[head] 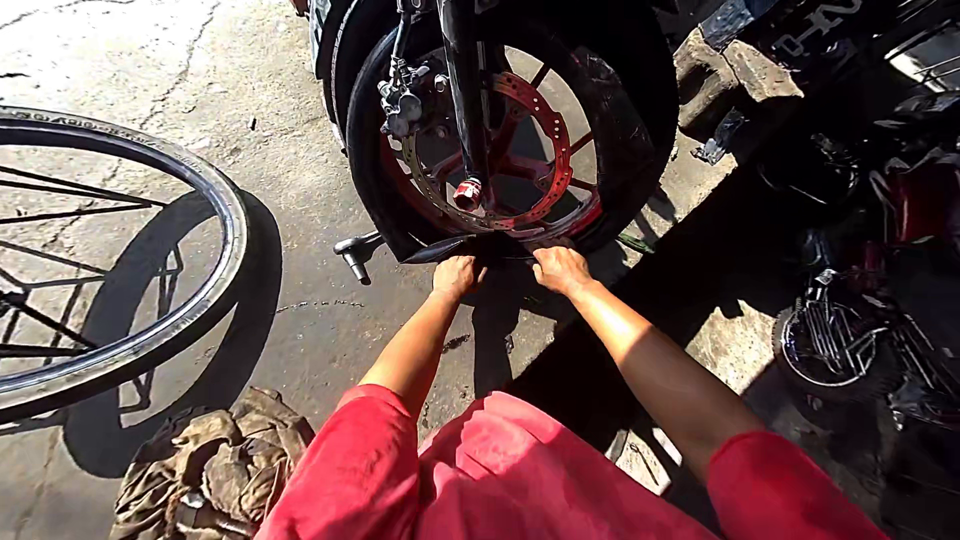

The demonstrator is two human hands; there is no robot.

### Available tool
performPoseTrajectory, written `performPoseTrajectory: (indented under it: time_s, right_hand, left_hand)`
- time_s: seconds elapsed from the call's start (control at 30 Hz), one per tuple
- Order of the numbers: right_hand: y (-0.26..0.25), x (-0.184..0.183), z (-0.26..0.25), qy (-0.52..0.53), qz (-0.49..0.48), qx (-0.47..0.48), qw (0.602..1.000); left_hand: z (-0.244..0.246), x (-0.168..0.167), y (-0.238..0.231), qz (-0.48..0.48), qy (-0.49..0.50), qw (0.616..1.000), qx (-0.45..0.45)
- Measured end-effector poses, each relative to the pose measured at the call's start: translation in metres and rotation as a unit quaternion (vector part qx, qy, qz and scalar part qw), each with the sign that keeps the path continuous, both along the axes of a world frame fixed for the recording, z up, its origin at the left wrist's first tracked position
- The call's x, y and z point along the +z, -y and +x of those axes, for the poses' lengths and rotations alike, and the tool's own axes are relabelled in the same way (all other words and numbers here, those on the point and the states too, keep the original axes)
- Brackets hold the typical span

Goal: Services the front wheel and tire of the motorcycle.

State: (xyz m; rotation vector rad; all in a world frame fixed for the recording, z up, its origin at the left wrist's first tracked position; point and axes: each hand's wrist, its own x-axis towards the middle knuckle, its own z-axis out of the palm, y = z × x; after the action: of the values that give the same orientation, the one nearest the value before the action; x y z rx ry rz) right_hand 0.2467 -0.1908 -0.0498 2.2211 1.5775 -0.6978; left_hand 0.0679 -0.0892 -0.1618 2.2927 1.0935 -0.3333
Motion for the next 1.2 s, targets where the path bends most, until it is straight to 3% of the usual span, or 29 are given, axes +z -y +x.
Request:
performPoseTrajectory:
  time_s: [0.1, 0.2, 0.37, 0.4, 0.5, 0.53, 0.7, 0.77, 0.83, 0.9, 0.93, 0.97, 1.0, 1.03, 1.07, 1.1, 1.13, 1.2]
  right_hand:
    - [-0.005, -0.006, -0.006, -0.005, 0.007, 0.005, 1.000]
    - [-0.013, -0.016, -0.021, -0.038, -0.005, -0.029, 0.999]
    - [-0.043, -0.025, -0.029, -0.070, -0.134, -0.027, 0.988]
    - [-0.049, -0.025, -0.028, -0.066, -0.123, -0.029, 0.990]
    - [-0.034, -0.031, -0.034, -0.115, 0.066, -0.122, 0.984]
    - [-0.030, -0.030, -0.041, -0.119, 0.086, -0.133, 0.980]
    - [-0.049, -0.028, -0.055, -0.077, -0.111, -0.088, 0.987]
    - [-0.072, -0.069, -0.037, -0.070, -0.134, -0.080, 0.985]
    - [-0.085, -0.087, -0.030, -0.061, -0.113, -0.088, 0.988]
    - [-0.070, -0.068, -0.045, -0.088, -0.063, -0.105, 0.988]
    - [-0.059, -0.062, -0.052, -0.099, -0.025, -0.100, 0.990]
    - [-0.049, -0.064, -0.055, -0.111, 0.016, -0.093, 0.989]
    - [-0.042, -0.068, -0.057, -0.121, 0.050, -0.090, 0.987]
    - [-0.040, -0.066, -0.056, -0.126, 0.069, -0.093, 0.985]
    - [-0.038, -0.060, -0.053, -0.126, 0.075, -0.100, 0.984]
    - [-0.034, -0.054, -0.049, -0.121, 0.075, -0.106, 0.984]
    - [-0.028, -0.051, -0.043, -0.109, 0.074, -0.104, 0.986]
    - [-0.017, -0.044, -0.028, -0.084, 0.079, -0.081, 0.990]
  left_hand:
    - [0.001, 0.012, 0.005, -0.021, -0.043, 0.999, 0.020]
    - [-0.003, 0.010, 0.007, -0.037, -0.015, 0.998, 0.039]
    - [0.002, 0.015, 0.011, -0.054, 0.050, 0.995, 0.074]
    - [0.006, 0.015, 0.009, -0.054, 0.044, 0.994, 0.090]
    - [0.018, 0.026, -0.002, -0.055, -0.007, 0.993, 0.107]
    - [0.024, 0.031, -0.006, -0.057, -0.025, 0.993, 0.101]
    - [0.049, 0.033, -0.008, -0.053, -0.082, 0.994, 0.049]
    - [0.047, 0.035, -0.008, -0.058, -0.090, 0.994, 0.004]
    - [0.032, 0.025, -0.006, -0.063, -0.026, 0.998, 0.007]
    - [0.003, -0.003, 0.010, -0.057, 0.125, 0.986, 0.092]
    - [-0.012, -0.015, 0.019, -0.084, 0.219, 0.957, 0.169]
    - [-0.025, -0.023, 0.029, -0.136, 0.314, 0.901, 0.265]
    - [-0.037, -0.027, 0.037, -0.212, 0.388, 0.814, 0.377]
    - [-0.045, -0.028, 0.040, -0.298, 0.422, 0.714, 0.472]
    - [-0.051, -0.029, 0.039, -0.376, 0.418, 0.641, 0.522]
    - [-0.055, -0.031, 0.037, -0.437, 0.399, 0.605, 0.532]
    - [-0.056, -0.031, 0.033, -0.484, 0.383, 0.594, 0.516]
    - [-0.045, -0.025, 0.018, -0.500, 0.400, 0.601, 0.479]
